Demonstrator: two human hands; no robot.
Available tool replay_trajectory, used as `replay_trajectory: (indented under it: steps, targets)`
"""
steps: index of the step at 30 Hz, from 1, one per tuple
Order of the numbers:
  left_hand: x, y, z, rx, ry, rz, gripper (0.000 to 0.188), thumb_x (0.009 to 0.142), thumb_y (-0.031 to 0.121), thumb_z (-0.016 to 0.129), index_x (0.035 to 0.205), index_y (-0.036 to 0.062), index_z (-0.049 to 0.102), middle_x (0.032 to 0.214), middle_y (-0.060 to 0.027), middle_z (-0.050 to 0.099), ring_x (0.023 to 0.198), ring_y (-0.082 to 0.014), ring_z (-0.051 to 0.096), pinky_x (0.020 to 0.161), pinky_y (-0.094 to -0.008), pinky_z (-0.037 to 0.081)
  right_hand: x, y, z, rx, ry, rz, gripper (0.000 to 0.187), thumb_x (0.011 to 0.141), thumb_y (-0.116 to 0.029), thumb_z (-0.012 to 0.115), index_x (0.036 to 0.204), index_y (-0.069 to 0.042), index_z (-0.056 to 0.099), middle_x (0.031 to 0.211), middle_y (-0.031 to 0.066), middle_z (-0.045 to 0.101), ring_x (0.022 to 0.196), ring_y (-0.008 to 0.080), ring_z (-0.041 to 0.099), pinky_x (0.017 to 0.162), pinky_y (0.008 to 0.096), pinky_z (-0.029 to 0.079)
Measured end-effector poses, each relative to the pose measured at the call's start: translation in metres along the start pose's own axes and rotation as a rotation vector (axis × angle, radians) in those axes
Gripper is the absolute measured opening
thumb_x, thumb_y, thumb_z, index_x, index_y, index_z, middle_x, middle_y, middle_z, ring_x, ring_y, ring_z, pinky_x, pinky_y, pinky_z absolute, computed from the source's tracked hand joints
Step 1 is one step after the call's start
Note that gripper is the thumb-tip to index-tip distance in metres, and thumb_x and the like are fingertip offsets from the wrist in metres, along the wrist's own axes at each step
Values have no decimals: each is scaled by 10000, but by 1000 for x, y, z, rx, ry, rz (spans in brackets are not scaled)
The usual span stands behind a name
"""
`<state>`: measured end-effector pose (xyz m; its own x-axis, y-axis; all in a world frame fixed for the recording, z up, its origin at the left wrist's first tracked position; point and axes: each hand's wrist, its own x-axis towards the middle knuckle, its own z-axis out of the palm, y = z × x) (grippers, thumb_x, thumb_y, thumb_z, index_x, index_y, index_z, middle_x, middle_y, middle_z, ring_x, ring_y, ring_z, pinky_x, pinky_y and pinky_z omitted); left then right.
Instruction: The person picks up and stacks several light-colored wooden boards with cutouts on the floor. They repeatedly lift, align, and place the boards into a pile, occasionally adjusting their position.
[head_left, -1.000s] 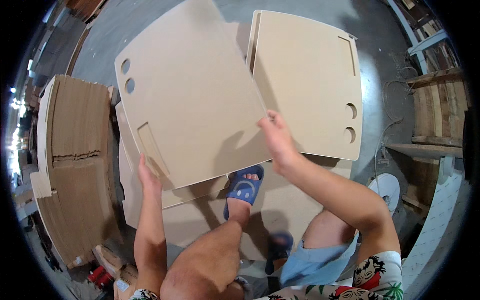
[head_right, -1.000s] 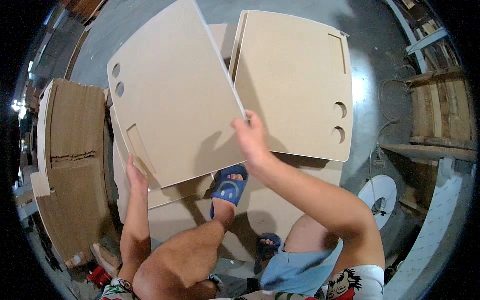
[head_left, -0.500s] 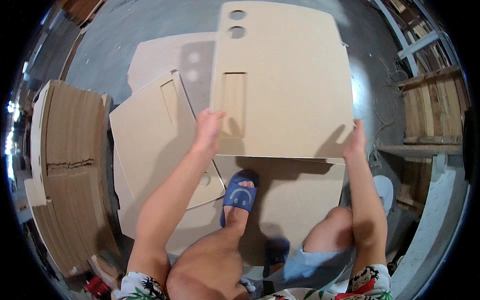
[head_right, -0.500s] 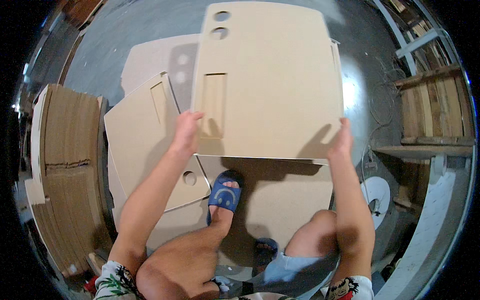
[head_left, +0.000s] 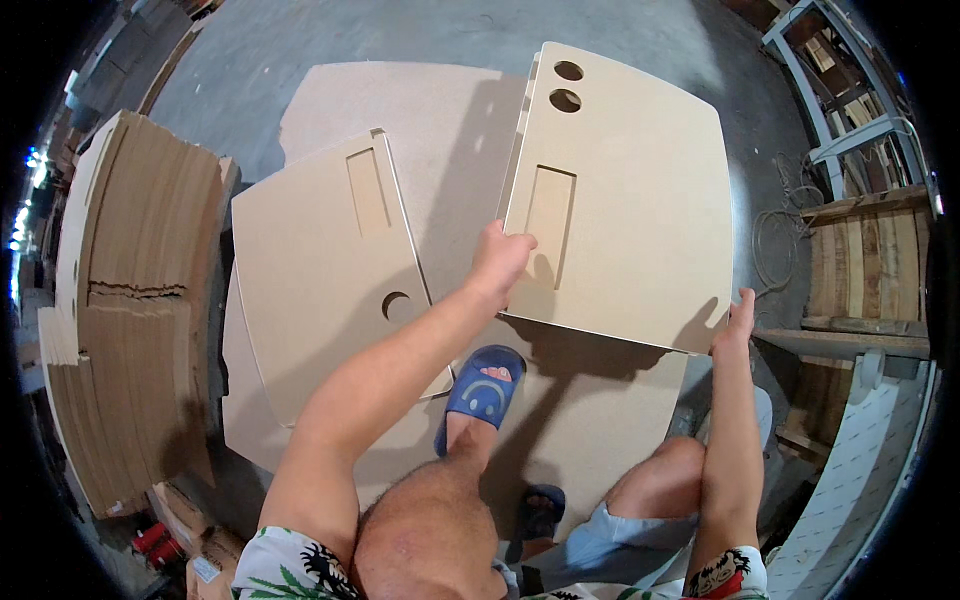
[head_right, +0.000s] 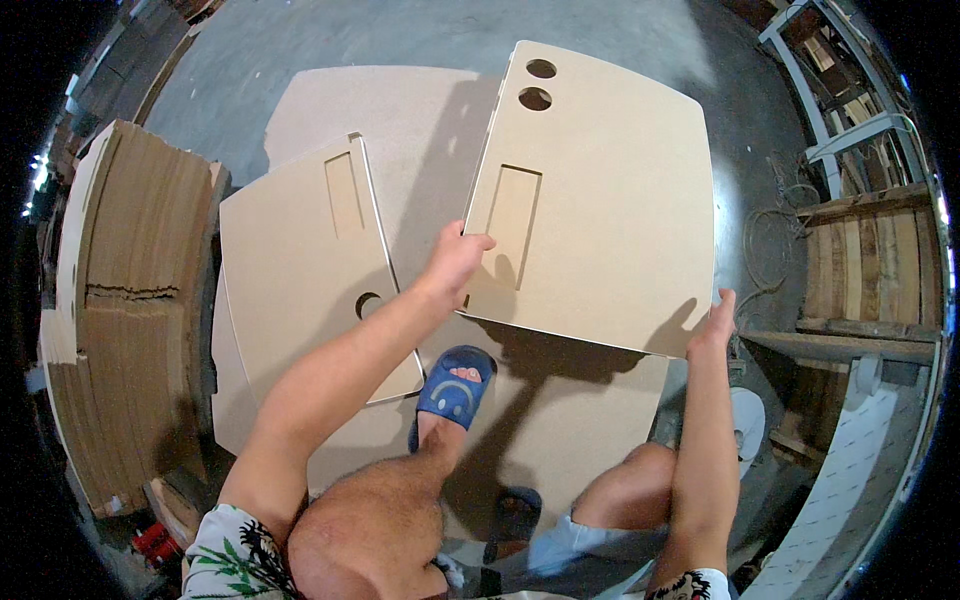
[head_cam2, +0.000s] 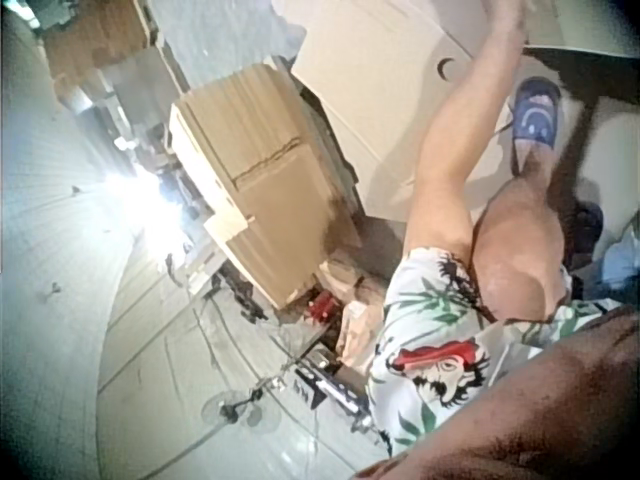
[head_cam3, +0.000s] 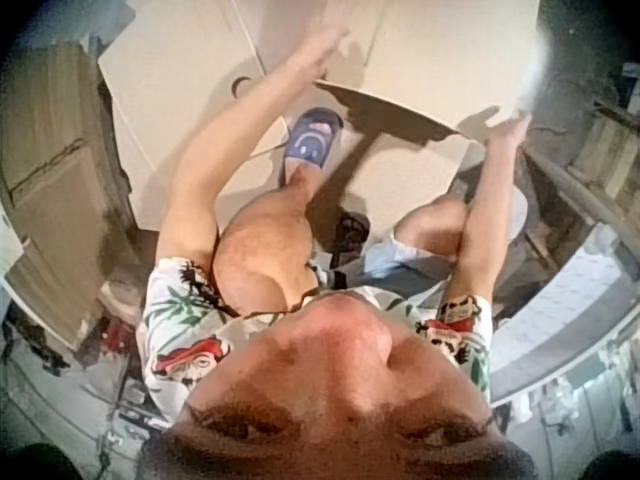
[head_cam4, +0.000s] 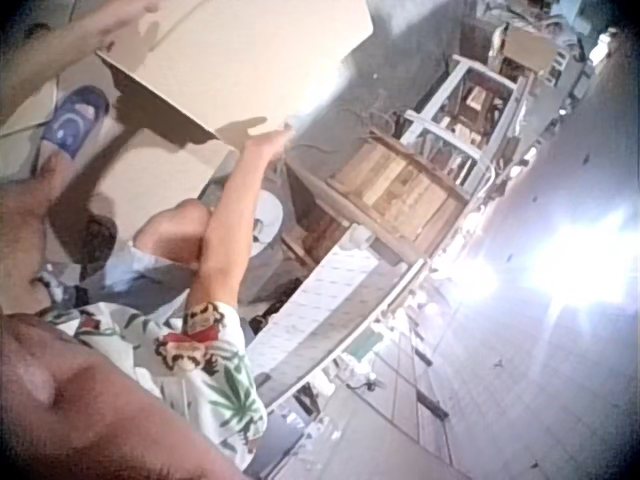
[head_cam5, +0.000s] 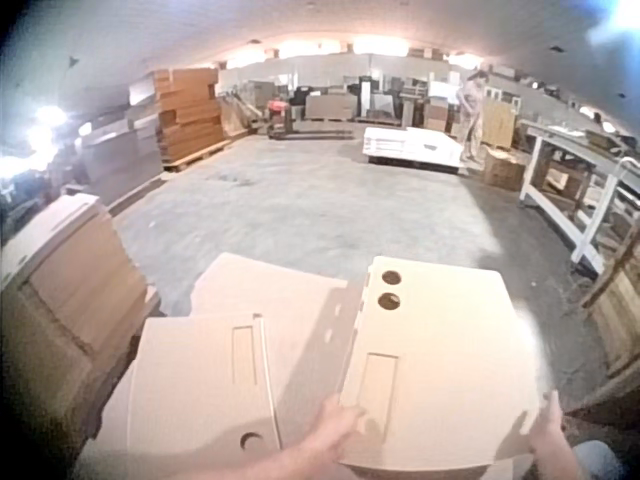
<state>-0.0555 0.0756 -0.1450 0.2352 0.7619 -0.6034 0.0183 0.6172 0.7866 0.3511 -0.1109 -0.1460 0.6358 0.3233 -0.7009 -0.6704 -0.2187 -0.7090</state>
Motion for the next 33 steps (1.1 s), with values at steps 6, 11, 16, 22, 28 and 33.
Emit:
replay_trajectory:
  steps: [6, 11, 16, 22, 28, 33]
  targets:
    - [-3, 14, -3, 9, -28, 17, 333, 912, 74, 618, 1228, -29, 588, 1125, -169, 654, 1052, -292, 650, 851, -478, 562, 17, 4, 2, -49, 37, 12, 721, 909, -576, 533, 1302, 23, 621, 1336, 176, 641, 1221, 348, 590, 1063, 517, 430]
    - [10, 19, -7, -13, -26, -20, 335, 915, 80, 624, 1222, -45, 581, 1122, -191, 649, 1012, -298, 666, 829, -465, 578, 27, 11, 2, -69, -25, -14, 745, 907, -596, 534, 1316, 22, 610, 1351, 178, 635, 1235, 349, 587, 1076, 524, 422]
    - [20, 11, -13, 16, -28, -7, 366, 938, 131, 630, 1256, -41, 573, 1136, -187, 648, 1013, -300, 674, 840, -463, 584, 19, 15, 13, -89, -10, 43, 764, 914, -611, 513, 1344, 14, 602, 1376, 179, 621, 1277, 351, 560, 1097, 530, 404]
    - [26, 14, -27, -56, -180, -127, 499, 1006, 347, 555, 1338, -25, 573, 1234, -215, 656, 1139, -318, 667, 902, -467, 558, 33, 24, 0, -117, -39, 30, 756, 934, -605, 495, 1370, 5, 595, 1407, 186, 600, 1279, 355, 555, 1102, 532, 401]
    - [46, 1, -34, 3, -193, -158, 596, 1018, 399, 539, 1397, -61, 545, 1375, -256, 598, 1254, -361, 617, 997, -503, 517, 43, 25, -5, -138, -109, 22, 660, 943, -560, 527, 1294, -10, 630, 1298, 160, 656, 1201, 340, 606, 1049, 503, 460]
    - [52, -11, -42, 89, -163, -109, 635, 1022, 428, 559, 1421, -64, 516, 1428, -277, 565, 1347, -370, 548, 1059, -509, 482, 20, 29, 13, -214, -16, -44, 604, 907, -528, 617, 1225, -15, 647, 1144, 94, 656, 1129, 259, 587, 988, 477, 481]
